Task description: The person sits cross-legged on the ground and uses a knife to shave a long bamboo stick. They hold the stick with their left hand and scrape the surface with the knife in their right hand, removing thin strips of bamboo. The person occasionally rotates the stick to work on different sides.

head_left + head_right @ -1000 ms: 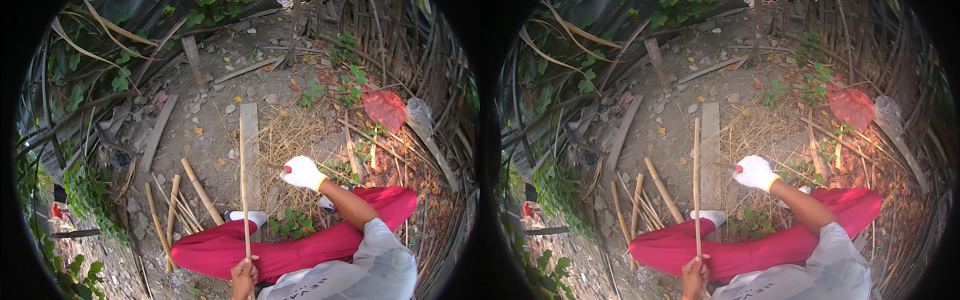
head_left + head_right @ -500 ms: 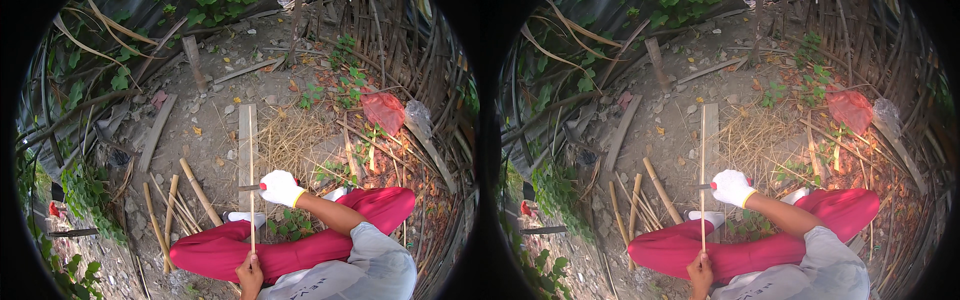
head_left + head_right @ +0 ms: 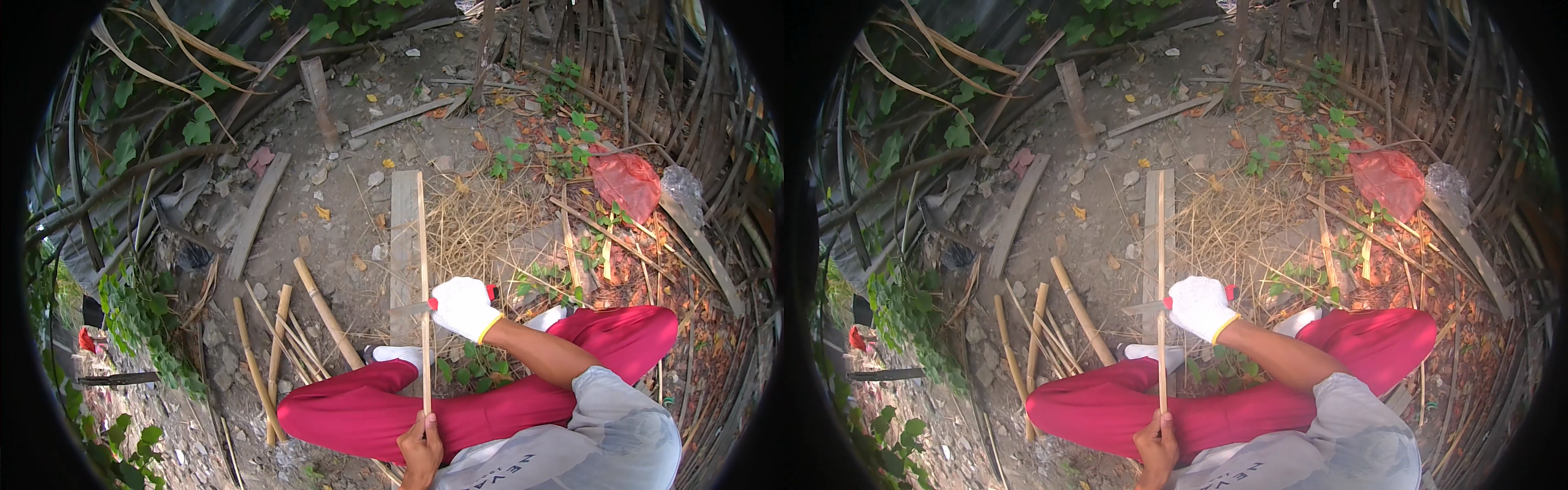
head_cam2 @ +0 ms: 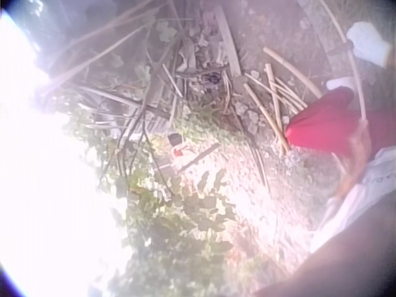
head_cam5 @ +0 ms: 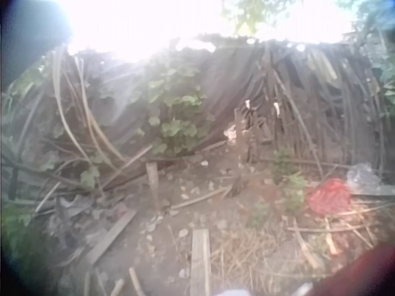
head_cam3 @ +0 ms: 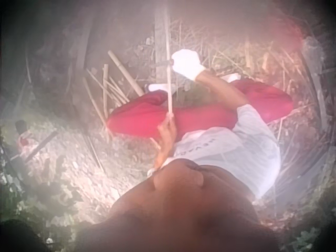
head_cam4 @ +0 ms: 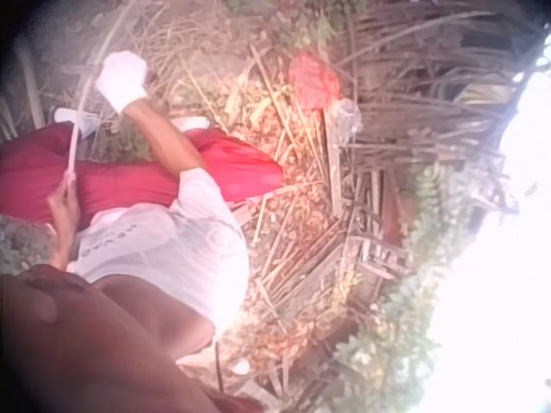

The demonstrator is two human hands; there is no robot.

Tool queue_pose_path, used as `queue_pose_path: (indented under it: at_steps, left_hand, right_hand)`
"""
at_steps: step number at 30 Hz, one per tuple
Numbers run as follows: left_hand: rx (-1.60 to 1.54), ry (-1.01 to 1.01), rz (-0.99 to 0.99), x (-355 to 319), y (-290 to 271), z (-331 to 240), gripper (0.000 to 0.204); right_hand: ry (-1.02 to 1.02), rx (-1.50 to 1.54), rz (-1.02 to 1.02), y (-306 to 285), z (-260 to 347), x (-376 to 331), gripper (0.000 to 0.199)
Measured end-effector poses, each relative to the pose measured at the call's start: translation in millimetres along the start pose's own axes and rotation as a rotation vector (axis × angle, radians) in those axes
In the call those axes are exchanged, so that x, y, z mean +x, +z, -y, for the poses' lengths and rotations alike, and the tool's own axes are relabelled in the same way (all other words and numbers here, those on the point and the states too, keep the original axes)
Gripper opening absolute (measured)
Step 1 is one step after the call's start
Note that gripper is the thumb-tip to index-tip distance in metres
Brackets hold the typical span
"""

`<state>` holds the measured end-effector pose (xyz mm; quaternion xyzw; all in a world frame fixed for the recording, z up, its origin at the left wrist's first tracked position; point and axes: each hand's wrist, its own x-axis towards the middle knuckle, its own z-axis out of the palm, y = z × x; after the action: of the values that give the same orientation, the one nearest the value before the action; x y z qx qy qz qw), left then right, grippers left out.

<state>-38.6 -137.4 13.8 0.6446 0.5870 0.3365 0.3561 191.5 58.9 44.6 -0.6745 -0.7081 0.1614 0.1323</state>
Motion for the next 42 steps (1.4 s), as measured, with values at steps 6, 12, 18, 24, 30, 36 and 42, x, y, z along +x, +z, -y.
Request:
queue_pose_path:
  at_steps: [6,12,18,24,30,36,42]
  left_hand:
    - [-0.025,-0.046,0.029,2.1,-2.9,1.2,0.021]
    - [-0.034,-0.107,0.087,-26.4,-15.9,12.6,0.028]
    - [0.401,-0.367,0.351,-47.2,-59.6,-17.1,0.040]
    - [0.283,-0.303,0.442,-73.4,-82.4,19.3,0.039]
    - [-0.129,-0.547,0.162,-98.7,-79.0,25.9,0.036]
    - [0.043,-0.379,0.226,-63.8,-65.4,18.3,0.041]
    - [-0.661,-0.672,0.212,-3.2,-46.7,7.5,0.035]
  right_hand:
    - [0.064,-0.056,0.064,5.7,-3.6,13.3,0.025]
    - [0.191,-0.065,-0.071,33.3,-41.4,48.5,0.027]
    - [0.414,-0.109,-0.104,33.5,-93.2,77.5,0.024]
    - [0.267,-0.246,-0.133,34.0,-93.5,89.4,0.022]
    - [0.571,-0.339,-0.151,2.2,-193.5,97.7,0.027]
    - [0.488,-0.442,-0.077,-4.0,-205.3,54.1,0.021]
    - [0.282,-0.247,-0.075,-31.3,-108.2,15.7,0.020]
